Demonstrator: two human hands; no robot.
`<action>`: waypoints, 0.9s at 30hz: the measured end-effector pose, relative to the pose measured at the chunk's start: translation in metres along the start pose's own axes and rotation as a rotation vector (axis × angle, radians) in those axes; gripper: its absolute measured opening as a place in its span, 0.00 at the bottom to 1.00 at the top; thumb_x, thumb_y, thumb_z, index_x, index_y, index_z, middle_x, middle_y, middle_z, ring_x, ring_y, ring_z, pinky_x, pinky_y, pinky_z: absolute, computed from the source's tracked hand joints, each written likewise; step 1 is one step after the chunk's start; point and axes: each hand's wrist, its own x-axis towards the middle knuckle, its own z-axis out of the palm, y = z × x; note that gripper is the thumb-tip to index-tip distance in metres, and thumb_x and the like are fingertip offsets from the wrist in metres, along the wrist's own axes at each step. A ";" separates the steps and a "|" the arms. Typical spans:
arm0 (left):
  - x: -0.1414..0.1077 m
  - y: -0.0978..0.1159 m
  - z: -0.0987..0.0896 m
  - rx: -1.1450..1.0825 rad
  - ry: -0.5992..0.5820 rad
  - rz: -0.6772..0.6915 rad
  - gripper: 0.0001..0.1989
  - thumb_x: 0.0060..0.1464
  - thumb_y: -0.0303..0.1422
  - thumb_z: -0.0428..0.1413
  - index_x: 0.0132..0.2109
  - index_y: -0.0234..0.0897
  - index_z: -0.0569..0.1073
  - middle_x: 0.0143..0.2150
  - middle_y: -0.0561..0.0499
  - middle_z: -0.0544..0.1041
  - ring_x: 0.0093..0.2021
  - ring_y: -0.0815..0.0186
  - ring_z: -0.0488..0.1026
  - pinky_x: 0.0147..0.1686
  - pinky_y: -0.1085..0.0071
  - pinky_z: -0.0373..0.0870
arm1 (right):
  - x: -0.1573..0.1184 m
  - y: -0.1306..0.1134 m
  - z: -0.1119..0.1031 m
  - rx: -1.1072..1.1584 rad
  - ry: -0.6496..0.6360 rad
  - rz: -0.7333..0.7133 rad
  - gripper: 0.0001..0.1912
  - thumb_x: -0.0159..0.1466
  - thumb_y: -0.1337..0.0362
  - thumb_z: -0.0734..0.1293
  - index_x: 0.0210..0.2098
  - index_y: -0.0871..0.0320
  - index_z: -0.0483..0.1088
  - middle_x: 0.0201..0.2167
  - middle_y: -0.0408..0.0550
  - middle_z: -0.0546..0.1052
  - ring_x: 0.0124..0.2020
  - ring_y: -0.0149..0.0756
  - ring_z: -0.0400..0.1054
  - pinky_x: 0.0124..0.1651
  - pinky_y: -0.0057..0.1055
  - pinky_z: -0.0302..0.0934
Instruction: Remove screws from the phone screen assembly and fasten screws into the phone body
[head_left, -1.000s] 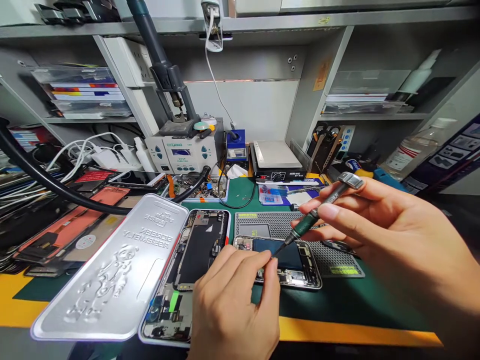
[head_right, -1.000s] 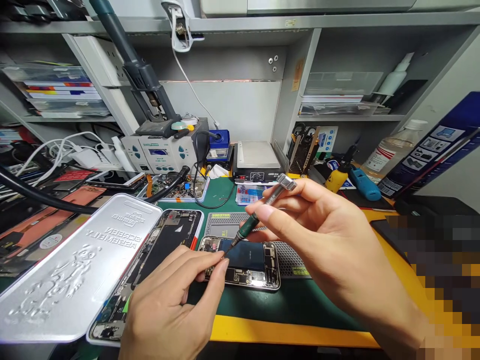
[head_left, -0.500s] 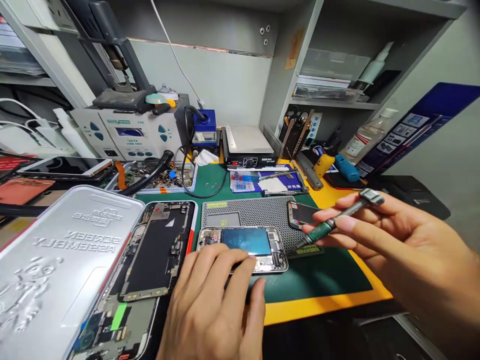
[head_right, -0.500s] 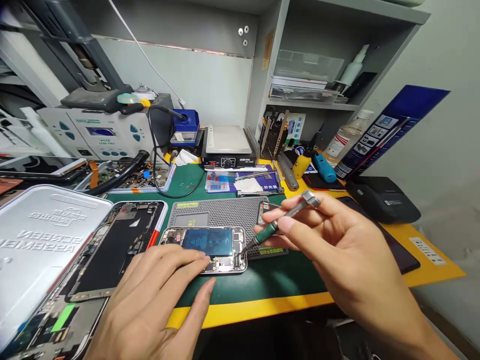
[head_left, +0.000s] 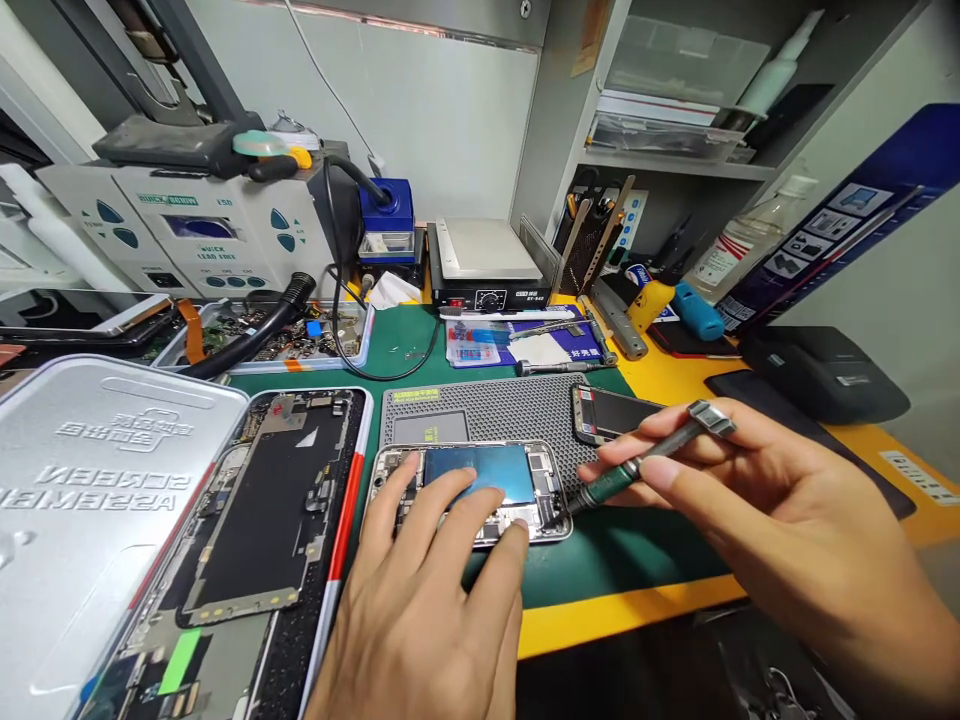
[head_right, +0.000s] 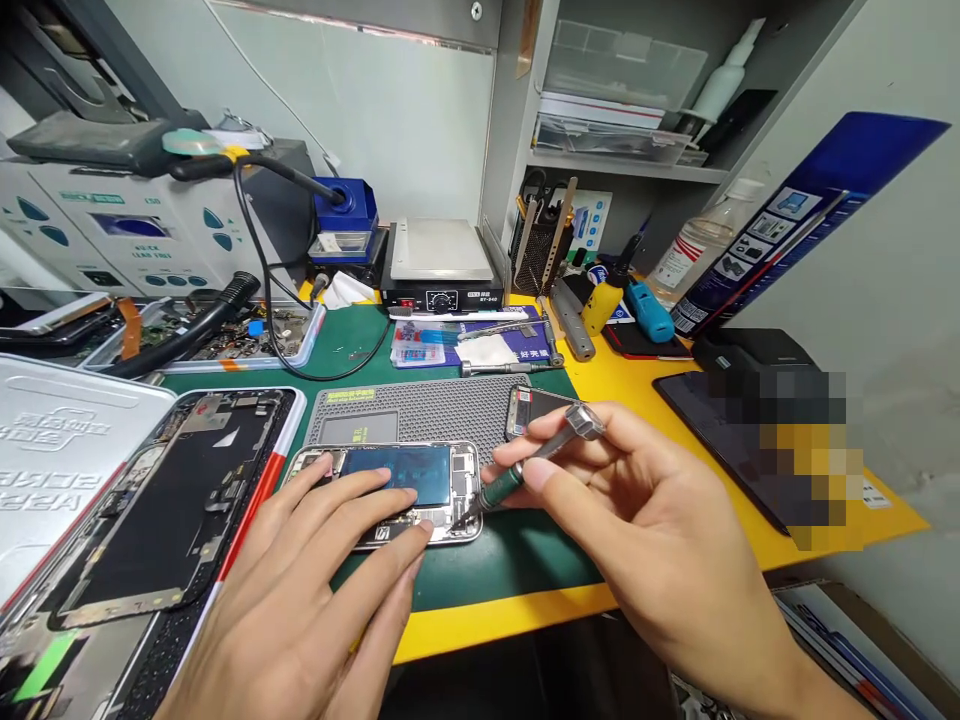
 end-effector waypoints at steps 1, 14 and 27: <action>0.000 0.000 -0.001 0.005 -0.006 0.008 0.10 0.61 0.23 0.57 0.47 0.33 0.80 0.48 0.40 0.82 0.52 0.45 0.79 0.56 0.32 0.72 | 0.000 0.000 0.000 -0.006 0.003 0.004 0.05 0.69 0.61 0.72 0.45 0.50 0.76 0.43 0.44 0.84 0.43 0.34 0.81 0.48 0.23 0.76; -0.005 -0.003 0.000 0.020 -0.030 0.004 0.11 0.61 0.22 0.56 0.48 0.34 0.79 0.49 0.40 0.81 0.53 0.45 0.78 0.56 0.32 0.71 | 0.001 -0.005 0.002 -0.019 0.024 0.010 0.05 0.68 0.60 0.72 0.43 0.52 0.76 0.41 0.44 0.84 0.42 0.34 0.82 0.46 0.22 0.76; -0.003 -0.001 -0.001 0.020 -0.067 0.003 0.13 0.60 0.22 0.55 0.48 0.35 0.80 0.50 0.39 0.81 0.54 0.45 0.77 0.57 0.33 0.72 | 0.002 -0.014 0.004 -0.125 0.045 -0.020 0.05 0.67 0.58 0.74 0.41 0.48 0.77 0.39 0.40 0.85 0.41 0.31 0.82 0.45 0.15 0.74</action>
